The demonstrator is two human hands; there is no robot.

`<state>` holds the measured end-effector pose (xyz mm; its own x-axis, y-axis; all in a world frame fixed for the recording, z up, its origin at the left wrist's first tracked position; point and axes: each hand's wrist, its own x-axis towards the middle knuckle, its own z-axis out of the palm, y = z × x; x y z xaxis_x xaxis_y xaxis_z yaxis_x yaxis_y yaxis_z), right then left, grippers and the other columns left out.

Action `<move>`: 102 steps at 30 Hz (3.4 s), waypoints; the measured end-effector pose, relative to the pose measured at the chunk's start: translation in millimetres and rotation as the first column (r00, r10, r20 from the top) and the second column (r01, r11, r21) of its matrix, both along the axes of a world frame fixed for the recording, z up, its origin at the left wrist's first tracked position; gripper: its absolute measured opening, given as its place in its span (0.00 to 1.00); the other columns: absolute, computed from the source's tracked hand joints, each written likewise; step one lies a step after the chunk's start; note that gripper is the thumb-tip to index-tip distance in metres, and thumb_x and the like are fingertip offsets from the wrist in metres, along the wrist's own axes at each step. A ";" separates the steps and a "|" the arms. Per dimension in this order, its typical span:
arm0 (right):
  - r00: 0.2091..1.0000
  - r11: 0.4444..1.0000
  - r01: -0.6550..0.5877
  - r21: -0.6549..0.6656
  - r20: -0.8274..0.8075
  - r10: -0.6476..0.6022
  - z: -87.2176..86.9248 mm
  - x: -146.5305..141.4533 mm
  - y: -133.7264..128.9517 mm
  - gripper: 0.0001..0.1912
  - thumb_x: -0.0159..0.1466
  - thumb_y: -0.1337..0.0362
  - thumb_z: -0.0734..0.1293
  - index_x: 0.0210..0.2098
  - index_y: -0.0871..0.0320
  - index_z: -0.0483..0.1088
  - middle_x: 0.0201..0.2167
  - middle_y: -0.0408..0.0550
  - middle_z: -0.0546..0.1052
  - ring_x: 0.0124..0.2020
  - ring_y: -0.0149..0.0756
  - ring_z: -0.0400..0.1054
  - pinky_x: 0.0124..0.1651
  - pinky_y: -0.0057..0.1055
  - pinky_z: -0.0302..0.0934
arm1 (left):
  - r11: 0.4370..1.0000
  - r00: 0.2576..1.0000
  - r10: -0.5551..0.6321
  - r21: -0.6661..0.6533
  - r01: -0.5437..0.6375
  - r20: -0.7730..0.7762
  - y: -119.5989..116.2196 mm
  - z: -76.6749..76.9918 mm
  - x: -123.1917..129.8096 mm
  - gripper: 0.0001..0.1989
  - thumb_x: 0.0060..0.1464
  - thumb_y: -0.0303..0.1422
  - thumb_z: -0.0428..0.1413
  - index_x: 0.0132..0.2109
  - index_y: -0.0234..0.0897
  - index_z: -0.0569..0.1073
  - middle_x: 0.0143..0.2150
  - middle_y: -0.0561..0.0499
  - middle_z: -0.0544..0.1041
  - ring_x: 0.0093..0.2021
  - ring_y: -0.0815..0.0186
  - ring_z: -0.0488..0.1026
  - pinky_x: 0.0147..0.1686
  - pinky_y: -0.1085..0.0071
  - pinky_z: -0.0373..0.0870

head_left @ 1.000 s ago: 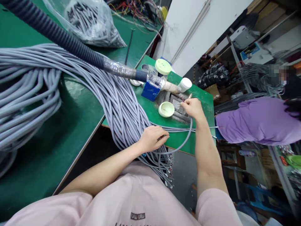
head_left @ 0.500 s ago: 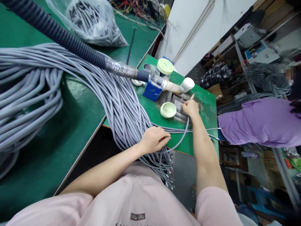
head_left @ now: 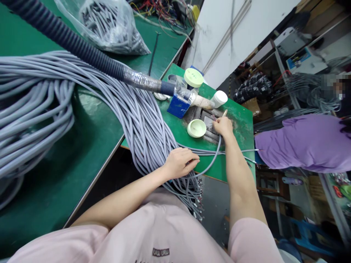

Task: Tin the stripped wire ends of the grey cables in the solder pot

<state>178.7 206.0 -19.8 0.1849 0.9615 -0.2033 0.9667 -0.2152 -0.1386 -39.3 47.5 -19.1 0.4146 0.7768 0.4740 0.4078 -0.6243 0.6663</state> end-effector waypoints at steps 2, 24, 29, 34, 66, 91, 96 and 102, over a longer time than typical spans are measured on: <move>0.997 0.998 -0.001 0.070 -0.073 0.006 6.7 3.4 -7.0 0.12 0.57 0.60 0.65 0.25 0.61 0.75 0.28 0.52 0.76 0.35 0.41 0.70 0.37 0.31 0.59 | 1.000 1.000 0.007 0.002 -0.007 0.005 -0.2 -0.6 0.1 0.09 0.60 0.33 0.51 0.35 0.36 0.74 0.27 0.52 0.77 0.28 0.70 0.72 0.30 0.71 0.63; -0.316 0.939 0.294 -0.179 -0.945 -0.081 16.0 -83.6 -198.1 0.21 0.54 0.53 0.72 0.17 0.57 0.61 0.10 0.36 0.58 0.11 0.22 0.47 0.16 0.24 0.40 | 0.563 0.582 0.358 -0.666 0.490 0.731 -27.9 11.0 32.2 0.20 0.44 0.43 0.66 0.38 0.34 0.71 0.23 0.53 0.75 0.19 0.68 0.72 0.21 0.72 0.70; -0.280 0.941 0.308 -0.139 -0.959 -0.050 16.2 -84.0 -207.8 0.21 0.57 0.54 0.70 0.17 0.57 0.61 0.10 0.36 0.59 0.11 0.23 0.50 0.17 0.25 0.43 | 0.561 0.625 0.446 -0.744 0.362 0.640 -32.8 12.1 35.1 0.17 0.44 0.43 0.65 0.32 0.34 0.72 0.21 0.54 0.73 0.19 0.70 0.69 0.19 0.74 0.66; -0.239 0.950 0.292 -0.114 -0.970 -0.043 18.4 -81.0 -227.2 0.12 0.59 0.56 0.69 0.39 0.56 0.71 0.14 0.35 0.65 0.11 0.22 0.51 0.16 0.22 0.45 | 0.783 0.712 0.417 -0.621 0.035 0.566 -25.6 15.5 25.3 0.12 0.49 0.40 0.62 0.29 0.34 0.74 0.26 0.53 0.73 0.23 0.74 0.65 0.22 0.76 0.64; -0.028 0.935 0.336 0.112 -0.991 0.128 17.4 -33.0 -248.9 0.05 0.58 0.61 0.70 0.31 0.55 0.79 0.27 0.43 0.72 0.24 0.28 0.64 0.26 0.27 0.59 | 0.031 0.768 0.017 -0.768 0.639 0.640 -44.8 10.5 30.8 0.19 0.41 0.43 0.67 0.30 0.29 0.76 0.28 0.50 0.76 0.25 0.74 0.68 0.27 0.78 0.63; 0.334 0.875 0.423 0.235 -0.938 0.091 28.2 -25.9 -242.6 0.08 0.58 0.62 0.68 0.24 0.58 0.74 0.20 0.41 0.69 0.23 0.28 0.61 0.28 0.28 0.54 | 0.029 0.772 0.081 -0.776 0.630 0.630 -44.6 13.6 34.9 0.20 0.35 0.39 0.70 0.27 0.30 0.72 0.22 0.54 0.75 0.23 0.74 0.70 0.27 0.77 0.67; 0.454 0.856 0.386 0.343 -0.879 0.148 32.3 -42.9 -241.6 0.08 0.60 0.64 0.68 0.24 0.57 0.73 0.22 0.41 0.69 0.26 0.29 0.64 0.30 0.28 0.57 | 0.047 0.775 0.062 -0.777 0.627 0.629 -45.7 12.1 35.5 0.21 0.34 0.40 0.71 0.26 0.30 0.71 0.22 0.54 0.74 0.23 0.74 0.70 0.28 0.77 0.66; 0.449 0.816 0.430 0.387 -0.875 0.179 28.7 -40.3 -245.4 0.06 0.61 0.64 0.68 0.30 0.56 0.77 0.24 0.43 0.72 0.26 0.30 0.65 0.29 0.29 0.58 | 0.089 0.784 0.140 -0.797 0.598 0.604 -42.3 6.6 34.7 0.20 0.34 0.40 0.70 0.27 0.30 0.70 0.21 0.54 0.74 0.22 0.74 0.70 0.26 0.77 0.67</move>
